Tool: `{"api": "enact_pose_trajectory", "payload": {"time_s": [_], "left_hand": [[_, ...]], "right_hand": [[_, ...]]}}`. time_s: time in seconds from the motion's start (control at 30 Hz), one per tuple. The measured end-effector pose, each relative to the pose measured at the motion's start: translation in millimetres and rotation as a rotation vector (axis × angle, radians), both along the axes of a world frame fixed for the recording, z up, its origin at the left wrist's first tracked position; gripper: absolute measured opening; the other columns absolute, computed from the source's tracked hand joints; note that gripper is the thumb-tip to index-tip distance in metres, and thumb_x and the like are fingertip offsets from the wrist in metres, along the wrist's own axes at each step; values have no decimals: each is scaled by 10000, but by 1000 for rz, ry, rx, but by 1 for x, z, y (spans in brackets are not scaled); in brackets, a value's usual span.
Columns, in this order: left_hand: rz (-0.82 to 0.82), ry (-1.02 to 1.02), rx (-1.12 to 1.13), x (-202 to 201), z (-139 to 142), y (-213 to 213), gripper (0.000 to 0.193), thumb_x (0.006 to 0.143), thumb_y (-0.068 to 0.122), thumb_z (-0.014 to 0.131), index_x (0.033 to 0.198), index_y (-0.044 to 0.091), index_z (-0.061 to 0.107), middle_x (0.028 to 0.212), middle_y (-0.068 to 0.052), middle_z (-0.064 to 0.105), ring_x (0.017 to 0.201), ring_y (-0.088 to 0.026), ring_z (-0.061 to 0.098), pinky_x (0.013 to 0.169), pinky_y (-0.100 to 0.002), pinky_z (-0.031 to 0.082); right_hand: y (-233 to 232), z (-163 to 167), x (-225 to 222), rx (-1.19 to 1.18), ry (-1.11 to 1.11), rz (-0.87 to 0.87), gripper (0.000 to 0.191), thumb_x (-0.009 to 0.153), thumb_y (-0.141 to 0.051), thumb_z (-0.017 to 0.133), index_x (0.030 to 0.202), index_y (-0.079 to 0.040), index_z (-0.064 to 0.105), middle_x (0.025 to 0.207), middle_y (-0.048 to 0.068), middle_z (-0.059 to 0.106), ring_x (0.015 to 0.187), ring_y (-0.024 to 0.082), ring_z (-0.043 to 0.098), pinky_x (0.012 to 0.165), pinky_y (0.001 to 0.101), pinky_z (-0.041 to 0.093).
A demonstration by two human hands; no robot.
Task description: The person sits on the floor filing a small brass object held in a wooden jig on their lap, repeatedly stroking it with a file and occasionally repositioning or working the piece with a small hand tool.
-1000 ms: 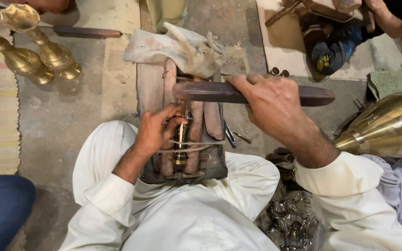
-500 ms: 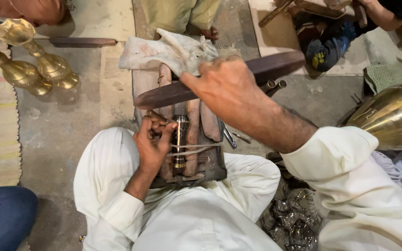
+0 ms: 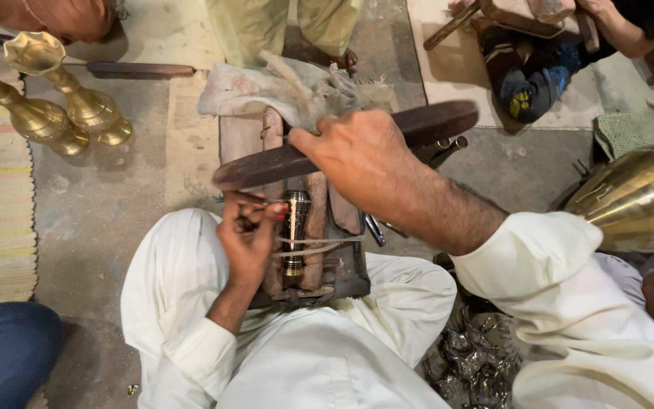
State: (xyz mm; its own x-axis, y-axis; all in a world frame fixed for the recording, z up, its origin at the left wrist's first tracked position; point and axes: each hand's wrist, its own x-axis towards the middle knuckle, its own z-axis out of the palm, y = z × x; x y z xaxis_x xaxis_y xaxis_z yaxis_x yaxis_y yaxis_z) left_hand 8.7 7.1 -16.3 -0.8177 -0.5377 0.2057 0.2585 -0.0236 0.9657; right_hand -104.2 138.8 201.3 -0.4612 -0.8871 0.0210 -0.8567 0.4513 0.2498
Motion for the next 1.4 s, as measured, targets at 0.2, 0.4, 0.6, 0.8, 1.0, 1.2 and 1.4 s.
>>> {"api": "enact_pose_trajectory", "payload": {"time_s": [0.2, 0.4, 0.6, 0.8, 1.0, 1.2, 1.4], "left_hand": [[58, 76, 186, 1, 2, -24, 283, 961, -26, 791, 1183, 13, 619, 853, 35, 564, 749, -5, 454, 695, -152, 401], [-51, -15, 180, 20, 2, -41, 303, 946, -48, 738, 1213, -34, 597, 898, -17, 669, 799, -53, 648, 745, -198, 545], [-213, -13, 81, 11, 8, -46, 312, 939, -70, 743, 1214, -32, 599, 975, -56, 690, 889, -96, 690, 775, -227, 590], [-471, -74, -391, -27, 42, -39, 314, 886, 63, 810, 1173, 23, 689, 933, -107, 788, 851, -152, 754, 773, -300, 614], [-593, -8, -745, -46, 64, -29, 315, 883, 181, 789, 1146, 59, 665, 972, -155, 760, 859, -358, 739, 690, -416, 566], [-573, 185, -889, -47, 59, -31, 301, 919, 147, 743, 1179, 74, 610, 985, -178, 726, 879, -422, 682, 692, -467, 538], [-703, -28, -1069, -63, 60, -24, 291, 886, 175, 771, 1156, 136, 670, 790, -172, 715, 759, -406, 693, 642, -494, 534]], "right_hand": [[7, -70, 1, -373, -524, -244, 450, 817, -460, 843, 1031, -88, 707, 820, 118, 729, 731, 324, 730, 687, 468, 555], [8, -152, 1, -578, -717, -335, 429, 764, -442, 891, 900, -54, 767, 804, 124, 732, 770, 284, 734, 688, 421, 551], [26, -170, -11, -705, -1231, -473, 351, 820, -226, 860, 1104, -45, 759, 772, -35, 696, 656, 69, 597, 601, 288, 528], [70, -157, -9, -962, -1423, -466, 405, 889, -184, 812, 1219, -1, 663, 957, -4, 709, 783, 60, 639, 684, 246, 545], [127, -141, 18, -951, -1248, -630, 465, 897, -216, 780, 1293, -38, 614, 969, 34, 713, 830, 75, 644, 725, 245, 550], [144, -122, 50, -791, -436, -752, 493, 854, -180, 768, 1324, -101, 639, 919, 161, 708, 765, 287, 671, 682, 395, 521], [161, -102, 51, -613, -216, -595, 566, 755, -69, 778, 1298, -121, 629, 955, 186, 706, 858, 412, 684, 726, 489, 524]]}}
